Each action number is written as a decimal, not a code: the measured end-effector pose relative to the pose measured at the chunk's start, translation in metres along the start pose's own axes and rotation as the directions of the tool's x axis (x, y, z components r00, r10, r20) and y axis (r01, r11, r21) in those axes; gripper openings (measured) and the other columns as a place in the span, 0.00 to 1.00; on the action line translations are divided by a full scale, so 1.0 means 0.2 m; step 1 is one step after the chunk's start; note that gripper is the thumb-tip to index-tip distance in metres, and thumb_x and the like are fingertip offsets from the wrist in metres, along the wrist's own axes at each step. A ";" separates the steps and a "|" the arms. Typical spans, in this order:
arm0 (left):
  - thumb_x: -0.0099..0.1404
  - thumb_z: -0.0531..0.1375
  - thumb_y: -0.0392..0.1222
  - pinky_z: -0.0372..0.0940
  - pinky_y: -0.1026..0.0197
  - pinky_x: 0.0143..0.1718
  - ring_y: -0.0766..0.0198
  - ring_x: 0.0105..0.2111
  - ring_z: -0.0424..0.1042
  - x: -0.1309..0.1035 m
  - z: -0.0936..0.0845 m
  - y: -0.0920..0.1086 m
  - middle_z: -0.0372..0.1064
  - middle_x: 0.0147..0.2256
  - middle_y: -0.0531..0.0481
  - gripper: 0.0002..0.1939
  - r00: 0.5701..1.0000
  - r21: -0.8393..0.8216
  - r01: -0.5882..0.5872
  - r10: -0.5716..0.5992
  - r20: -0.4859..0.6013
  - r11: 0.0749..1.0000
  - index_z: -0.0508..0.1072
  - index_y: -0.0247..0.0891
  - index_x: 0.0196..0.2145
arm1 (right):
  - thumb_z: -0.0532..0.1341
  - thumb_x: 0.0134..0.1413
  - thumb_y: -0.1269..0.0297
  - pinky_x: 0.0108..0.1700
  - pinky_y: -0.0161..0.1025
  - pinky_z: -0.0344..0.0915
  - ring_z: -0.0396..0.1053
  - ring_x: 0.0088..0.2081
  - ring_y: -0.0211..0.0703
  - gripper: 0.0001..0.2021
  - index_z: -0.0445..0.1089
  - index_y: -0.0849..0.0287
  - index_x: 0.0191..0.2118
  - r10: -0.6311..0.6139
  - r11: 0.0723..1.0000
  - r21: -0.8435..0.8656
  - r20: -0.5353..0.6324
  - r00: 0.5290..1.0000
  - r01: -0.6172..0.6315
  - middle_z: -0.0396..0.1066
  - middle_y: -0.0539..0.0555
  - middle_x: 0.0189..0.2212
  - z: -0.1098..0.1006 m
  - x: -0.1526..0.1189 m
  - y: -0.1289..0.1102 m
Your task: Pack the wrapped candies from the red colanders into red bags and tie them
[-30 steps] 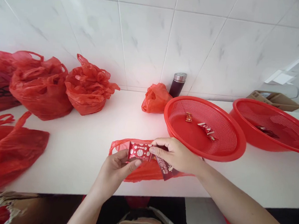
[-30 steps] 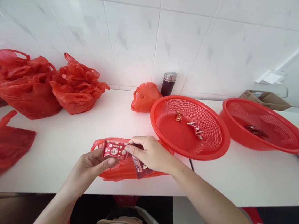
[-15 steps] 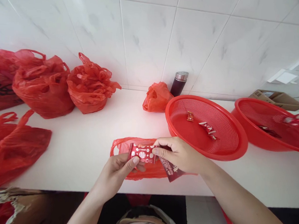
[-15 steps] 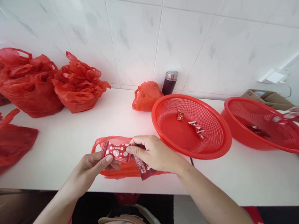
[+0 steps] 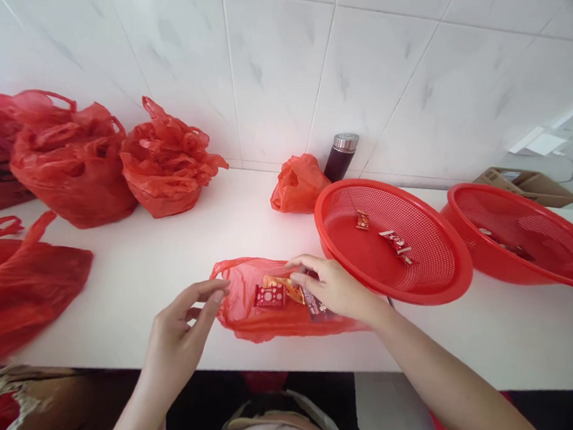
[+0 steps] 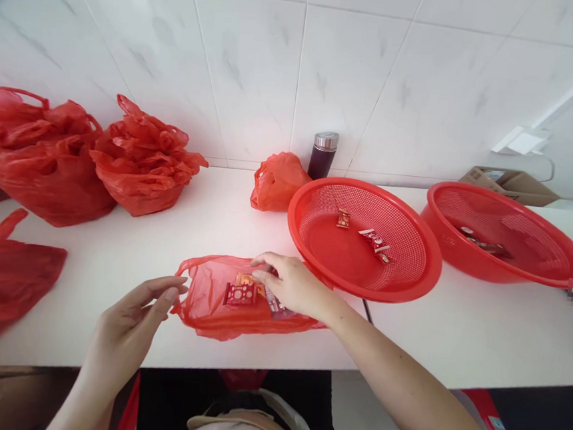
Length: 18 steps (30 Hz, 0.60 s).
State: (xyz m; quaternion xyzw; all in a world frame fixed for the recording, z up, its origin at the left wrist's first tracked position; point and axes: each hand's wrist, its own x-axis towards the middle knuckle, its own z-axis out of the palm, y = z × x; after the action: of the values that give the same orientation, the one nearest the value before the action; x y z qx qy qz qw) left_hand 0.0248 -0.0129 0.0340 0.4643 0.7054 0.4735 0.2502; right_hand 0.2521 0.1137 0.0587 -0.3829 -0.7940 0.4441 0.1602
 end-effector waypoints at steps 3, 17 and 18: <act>0.64 0.57 0.54 0.64 0.64 0.28 0.62 0.31 0.71 -0.06 0.06 0.05 0.76 0.37 0.45 0.18 0.987 -0.078 0.027 -0.014 0.158 0.997 0.76 0.39 0.42 | 0.52 0.65 0.57 0.37 0.35 0.64 0.69 0.33 0.37 0.12 0.67 0.54 0.48 -0.084 0.983 0.157 -0.099 0.992 0.099 0.73 0.52 0.38 0.02 0.01 -0.05; 0.65 0.57 0.47 0.61 0.64 0.25 0.67 0.22 0.65 -0.05 0.20 0.08 0.74 0.29 0.51 0.11 0.965 0.060 -0.179 0.164 0.203 0.982 0.77 0.41 0.36 | 0.58 0.61 0.64 0.47 0.40 0.69 0.72 0.44 0.41 0.10 0.71 0.54 0.47 -0.225 0.917 0.331 -0.029 0.974 0.222 0.74 0.53 0.43 0.05 -0.08 -0.09; 0.65 0.57 0.45 0.63 0.64 0.27 0.66 0.23 0.67 -0.05 0.18 0.08 0.75 0.33 0.51 0.11 0.972 0.088 -0.194 0.179 0.150 0.977 0.77 0.43 0.40 | 0.58 0.61 0.67 0.50 0.41 0.68 0.71 0.47 0.42 0.10 0.72 0.53 0.46 -0.271 0.926 0.264 -0.038 0.962 0.272 0.74 0.53 0.44 0.04 -0.09 -0.05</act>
State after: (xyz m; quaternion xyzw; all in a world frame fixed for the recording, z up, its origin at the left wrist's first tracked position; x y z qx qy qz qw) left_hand 0.0646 -0.0032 0.0316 0.5730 0.6625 0.4242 0.2296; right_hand 0.2534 0.0917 0.0642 -0.2445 -0.7722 0.5203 0.2705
